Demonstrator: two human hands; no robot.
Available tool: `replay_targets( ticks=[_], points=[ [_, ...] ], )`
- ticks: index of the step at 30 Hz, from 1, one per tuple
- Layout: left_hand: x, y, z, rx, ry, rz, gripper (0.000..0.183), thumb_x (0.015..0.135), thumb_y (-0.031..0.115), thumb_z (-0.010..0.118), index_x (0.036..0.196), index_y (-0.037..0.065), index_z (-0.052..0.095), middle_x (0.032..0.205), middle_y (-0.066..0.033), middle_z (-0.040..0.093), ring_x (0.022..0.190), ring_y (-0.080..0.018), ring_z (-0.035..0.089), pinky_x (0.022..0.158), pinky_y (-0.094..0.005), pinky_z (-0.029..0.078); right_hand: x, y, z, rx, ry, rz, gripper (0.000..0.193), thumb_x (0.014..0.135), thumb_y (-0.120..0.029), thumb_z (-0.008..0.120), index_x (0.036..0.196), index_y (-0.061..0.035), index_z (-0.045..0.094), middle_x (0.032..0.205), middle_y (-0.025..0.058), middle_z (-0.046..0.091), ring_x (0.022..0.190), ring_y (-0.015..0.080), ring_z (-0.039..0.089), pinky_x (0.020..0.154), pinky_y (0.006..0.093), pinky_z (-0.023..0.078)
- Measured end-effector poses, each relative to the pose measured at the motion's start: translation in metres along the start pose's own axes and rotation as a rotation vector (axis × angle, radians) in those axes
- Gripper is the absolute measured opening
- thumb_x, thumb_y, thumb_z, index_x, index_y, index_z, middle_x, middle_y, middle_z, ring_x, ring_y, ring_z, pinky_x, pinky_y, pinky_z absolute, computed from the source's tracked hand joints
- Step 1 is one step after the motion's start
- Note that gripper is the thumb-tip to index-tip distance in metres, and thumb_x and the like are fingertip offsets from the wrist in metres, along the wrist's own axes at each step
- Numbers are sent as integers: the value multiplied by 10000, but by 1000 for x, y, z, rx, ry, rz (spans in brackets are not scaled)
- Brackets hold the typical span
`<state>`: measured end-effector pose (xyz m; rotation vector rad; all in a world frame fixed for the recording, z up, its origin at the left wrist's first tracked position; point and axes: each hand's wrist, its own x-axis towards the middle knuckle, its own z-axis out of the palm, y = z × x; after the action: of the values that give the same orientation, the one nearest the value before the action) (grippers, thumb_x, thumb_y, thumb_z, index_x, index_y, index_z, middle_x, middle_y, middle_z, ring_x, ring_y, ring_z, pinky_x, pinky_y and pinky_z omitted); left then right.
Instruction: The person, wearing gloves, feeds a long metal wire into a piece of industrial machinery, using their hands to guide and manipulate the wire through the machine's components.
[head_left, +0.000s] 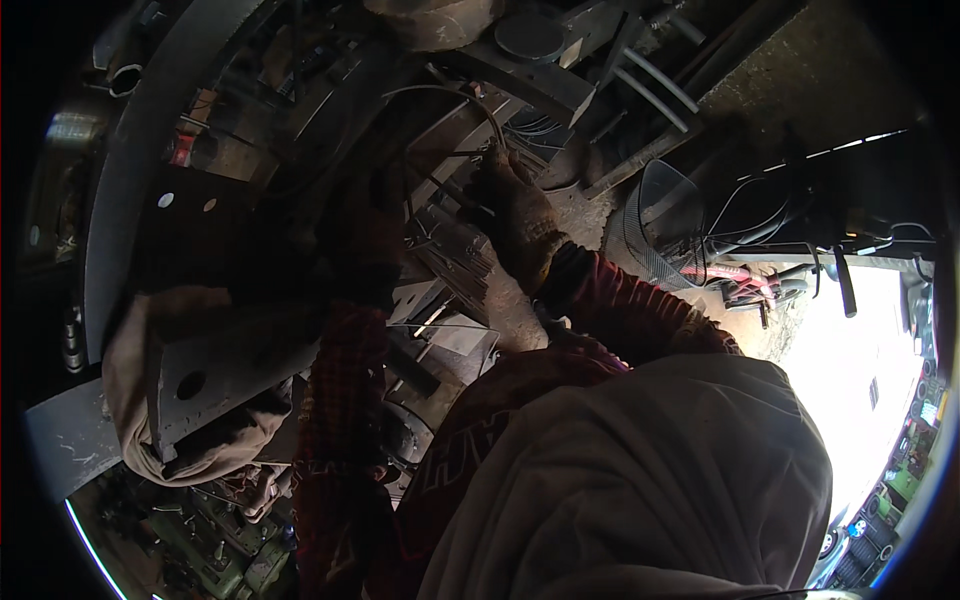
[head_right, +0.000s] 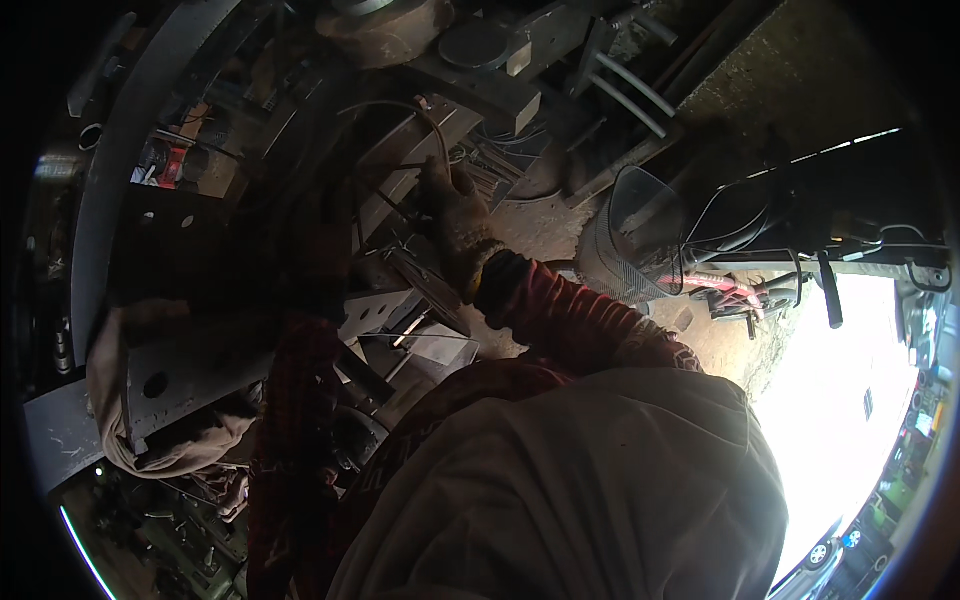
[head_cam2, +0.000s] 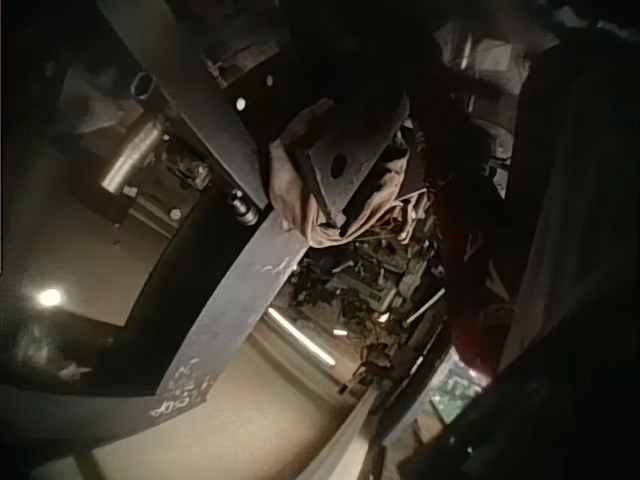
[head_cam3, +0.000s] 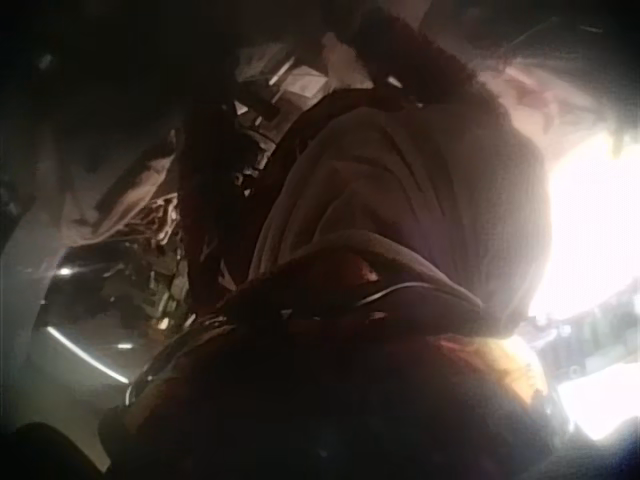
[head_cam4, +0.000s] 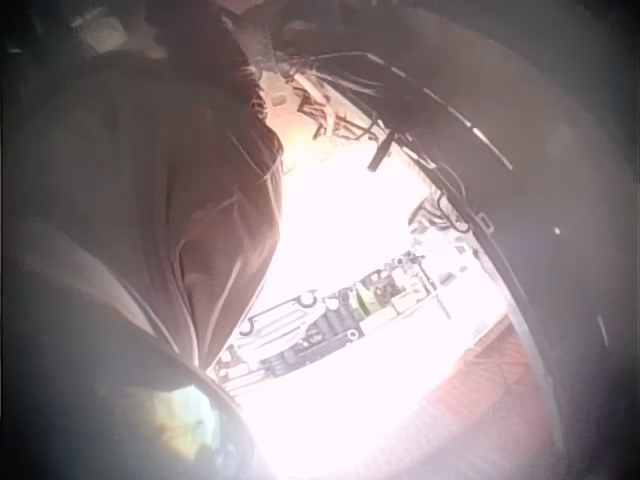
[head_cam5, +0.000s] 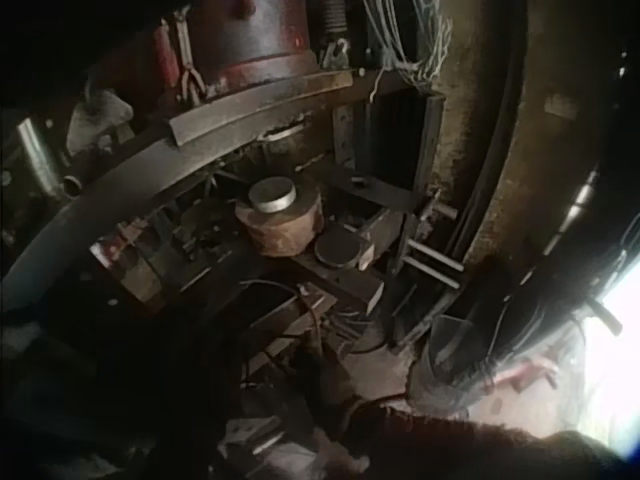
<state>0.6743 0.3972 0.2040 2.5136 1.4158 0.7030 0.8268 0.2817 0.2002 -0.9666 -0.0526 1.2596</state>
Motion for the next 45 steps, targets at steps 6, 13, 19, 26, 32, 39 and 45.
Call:
replay_targets(
  ticks=[6, 13, 19, 26, 32, 39, 45],
  points=[
    [-4, -9, -2, 63, 17, -22, 407, 957, 473, 586, 1077, 101, 698, 1016, -166, 708, 937, -371, 674, 796, -468, 519, 24, 41, 1, -64, -193, -226, 510, 1033, -487, 484, 1299, -52, 482, 1218, 175, 578, 1124, 286, 618, 947, 458, 524],
    [-4, 29, -10, 70, 434, 302, 391, 953, 409, 599, 1159, 82, 650, 979, -179, 692, 971, -396, 651, 833, -477, 507, 8, 17, -29, -263, -62, -193, 385, 1004, -414, 505, 1180, -74, 539, 974, 167, 689, 925, 314, 705, 794, 419, 560],
    [-67, 156, -25, -309, -54, 38, 375, 969, 286, 583, 1278, 75, 576, 1013, -188, 676, 984, -373, 655, 857, -472, 507, -58, 64, -81, -949, -149, -703, 501, 914, -445, 646, 1214, -49, 587, 922, 200, 686, 908, 353, 701, 781, 431, 559],
    [-106, 117, -72, -270, -210, 194, 300, 990, 163, 575, 1280, 96, 602, 1042, -159, 650, 922, -331, 630, 824, -405, 517, -122, -45, -90, -1231, -222, -926, 564, 799, -322, 821, 1259, -78, 606, 1032, 179, 676, 979, 301, 687, 804, 411, 565],
    [-100, 145, -118, 148, -362, 542, 335, 913, 120, 632, 1248, 115, 633, 1116, -133, 636, 1088, -328, 582, 946, -464, 474, -97, -70, -74, -1655, -620, -853, 524, 927, -498, 616, 1279, -110, 623, 1049, 148, 683, 947, 297, 688, 828, 397, 549],
    [-65, 138, -79, 119, -240, 694, 325, 884, 130, 640, 1208, 107, 631, 1107, -115, 626, 1083, -321, 569, 976, -474, 441, -89, -69, -82, -1450, -606, -486, 568, 1014, -549, 465, 1241, -68, 663, 889, 154, 691, 835, 283, 675, 765, 381, 523],
    [-78, 179, -37, -15, 65, 301, 456, 847, 166, 681, 1265, 45, 546, 1074, -128, 612, 1053, -324, 581, 925, -488, 458, -52, -86, -94, -884, -389, -59, 545, 1028, -479, 471, 1170, 23, 626, 814, 136, 674, 703, 186, 687, 625, 336, 544]
  ],
)
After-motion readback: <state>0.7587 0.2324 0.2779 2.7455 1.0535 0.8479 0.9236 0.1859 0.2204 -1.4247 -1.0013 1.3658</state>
